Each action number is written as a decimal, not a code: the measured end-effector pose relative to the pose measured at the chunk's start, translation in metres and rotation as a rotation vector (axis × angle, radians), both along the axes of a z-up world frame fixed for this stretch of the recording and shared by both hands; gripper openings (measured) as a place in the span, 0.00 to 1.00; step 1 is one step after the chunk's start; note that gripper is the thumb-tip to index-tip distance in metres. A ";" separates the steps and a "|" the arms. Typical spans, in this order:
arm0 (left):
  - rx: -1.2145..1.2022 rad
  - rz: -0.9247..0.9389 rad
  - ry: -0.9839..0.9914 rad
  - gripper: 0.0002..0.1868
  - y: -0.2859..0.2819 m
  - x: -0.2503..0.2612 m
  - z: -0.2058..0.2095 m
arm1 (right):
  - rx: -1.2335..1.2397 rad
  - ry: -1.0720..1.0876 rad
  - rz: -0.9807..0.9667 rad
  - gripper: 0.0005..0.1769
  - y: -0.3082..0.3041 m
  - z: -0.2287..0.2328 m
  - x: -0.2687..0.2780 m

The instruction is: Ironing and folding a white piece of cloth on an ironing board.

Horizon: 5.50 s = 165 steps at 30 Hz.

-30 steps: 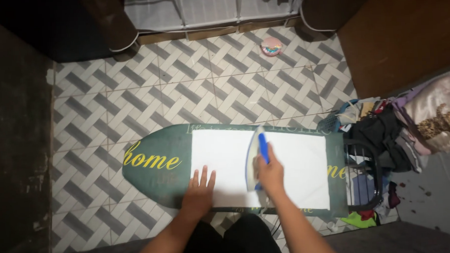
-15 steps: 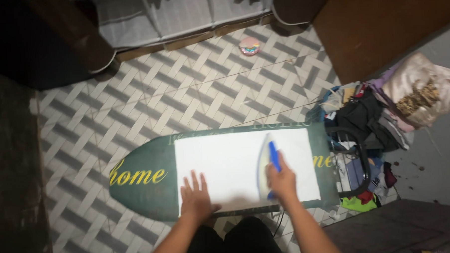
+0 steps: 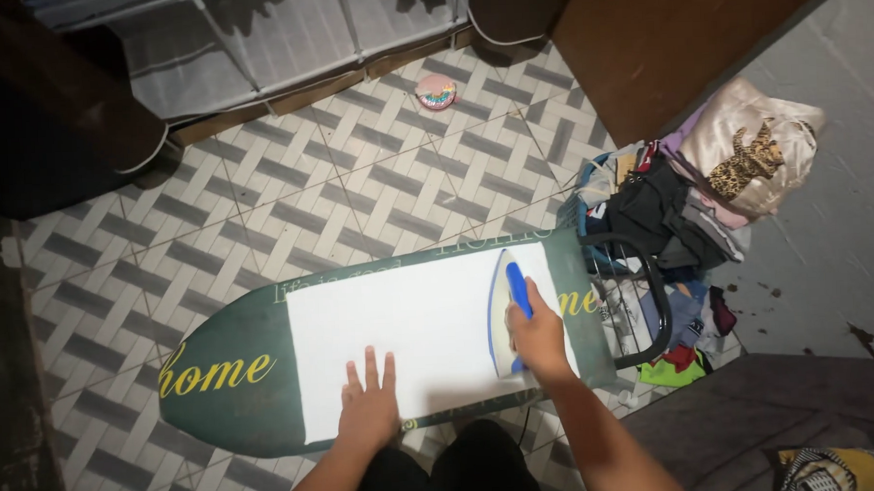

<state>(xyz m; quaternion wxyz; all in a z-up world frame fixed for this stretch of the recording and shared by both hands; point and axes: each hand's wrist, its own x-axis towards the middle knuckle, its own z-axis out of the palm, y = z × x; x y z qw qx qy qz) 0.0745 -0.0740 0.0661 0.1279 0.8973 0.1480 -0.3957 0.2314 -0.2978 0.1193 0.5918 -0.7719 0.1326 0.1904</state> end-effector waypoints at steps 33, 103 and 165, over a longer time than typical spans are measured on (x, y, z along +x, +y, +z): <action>-0.090 0.023 0.052 0.48 0.010 0.018 0.024 | -0.137 -0.013 -0.043 0.35 0.002 -0.022 -0.011; 0.083 0.600 -0.378 0.19 0.019 -0.087 0.011 | -0.163 -0.006 0.314 0.36 0.002 -0.018 0.007; -0.282 1.135 -0.747 0.17 0.097 -0.135 -0.125 | -0.273 -0.154 0.454 0.34 0.109 -0.010 -0.034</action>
